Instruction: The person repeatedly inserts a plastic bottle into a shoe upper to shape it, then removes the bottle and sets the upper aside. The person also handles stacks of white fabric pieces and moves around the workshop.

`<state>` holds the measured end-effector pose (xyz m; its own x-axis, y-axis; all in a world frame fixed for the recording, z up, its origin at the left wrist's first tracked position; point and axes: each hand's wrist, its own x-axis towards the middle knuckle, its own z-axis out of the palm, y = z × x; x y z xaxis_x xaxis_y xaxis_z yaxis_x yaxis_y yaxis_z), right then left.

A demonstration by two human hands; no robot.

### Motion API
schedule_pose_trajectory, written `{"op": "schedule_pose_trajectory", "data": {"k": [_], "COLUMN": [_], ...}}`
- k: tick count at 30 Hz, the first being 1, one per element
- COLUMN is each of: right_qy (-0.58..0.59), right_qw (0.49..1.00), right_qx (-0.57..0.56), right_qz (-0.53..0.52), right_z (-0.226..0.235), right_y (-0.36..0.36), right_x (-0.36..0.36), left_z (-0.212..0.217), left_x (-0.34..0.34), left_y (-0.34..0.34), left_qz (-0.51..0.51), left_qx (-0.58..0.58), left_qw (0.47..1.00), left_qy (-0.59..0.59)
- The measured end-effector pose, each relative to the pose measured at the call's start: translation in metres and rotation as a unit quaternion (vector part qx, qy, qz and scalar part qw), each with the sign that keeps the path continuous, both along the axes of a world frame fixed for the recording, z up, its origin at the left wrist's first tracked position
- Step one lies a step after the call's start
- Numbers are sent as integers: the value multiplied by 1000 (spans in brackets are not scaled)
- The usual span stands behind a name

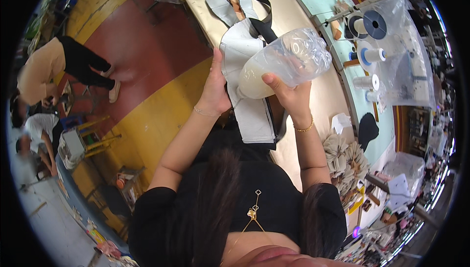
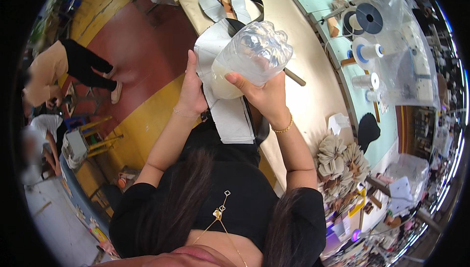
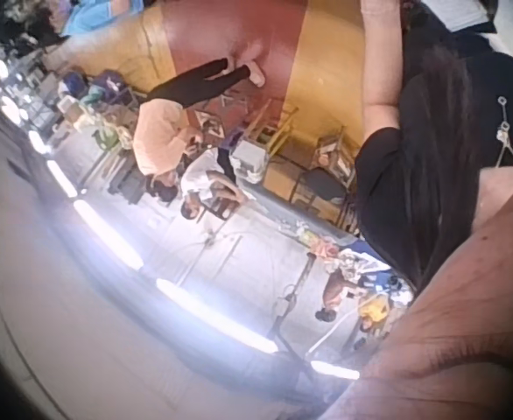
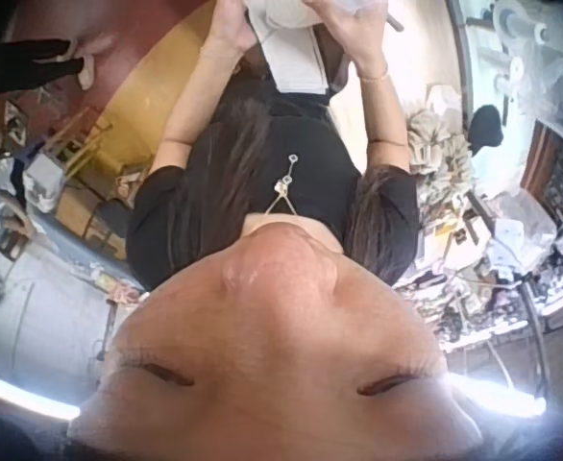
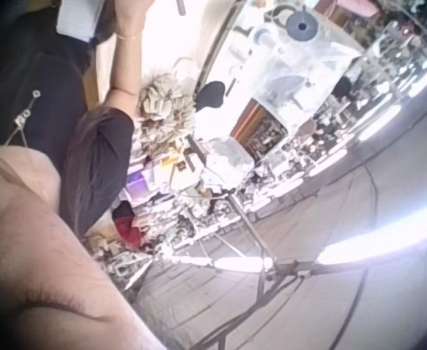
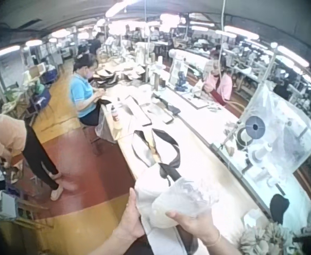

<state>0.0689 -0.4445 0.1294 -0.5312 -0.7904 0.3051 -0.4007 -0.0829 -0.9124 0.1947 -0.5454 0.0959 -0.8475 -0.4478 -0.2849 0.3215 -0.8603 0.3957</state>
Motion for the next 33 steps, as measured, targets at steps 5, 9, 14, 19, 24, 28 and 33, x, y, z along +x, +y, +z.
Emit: {"op": "schedule_pose_trajectory", "data": {"k": [5, 9, 14, 19, 24, 28, 33], "right_qy": [-68, -28, 157, 68, -2, -24, -63], "right_qw": [995, 999, 986, 986, 993, 997, 991], "right_qx": [-42, -21, 13, -127, -89, -70, -80], "right_qz": [-52, -34, -54, 80, 84, 33, 81], "right_z": [6, 7, -9, -19, -14, -11, -7], "right_y": [-16, -19, -16, -22, -21, -27, -36], "right_x": [32, 39, 44, 43, 44, 33, 27], "left_z": [9, 8, 8, 10, 8, -1, -8], "left_x": [18, 29, 34, 36, 36, 34, 30], "left_y": [-17, -27, -40, -45, -52, -50, -55], "left_qz": [-29, -54, -79, -133, -154, -173, -191], "left_qx": [20, 39, 38, 81, 71, 139, 109], "left_qw": [999, 998, 994, 987, 985, 975, 975], "left_qy": [21, 10, 69, 28, 3, 28, 34]}}
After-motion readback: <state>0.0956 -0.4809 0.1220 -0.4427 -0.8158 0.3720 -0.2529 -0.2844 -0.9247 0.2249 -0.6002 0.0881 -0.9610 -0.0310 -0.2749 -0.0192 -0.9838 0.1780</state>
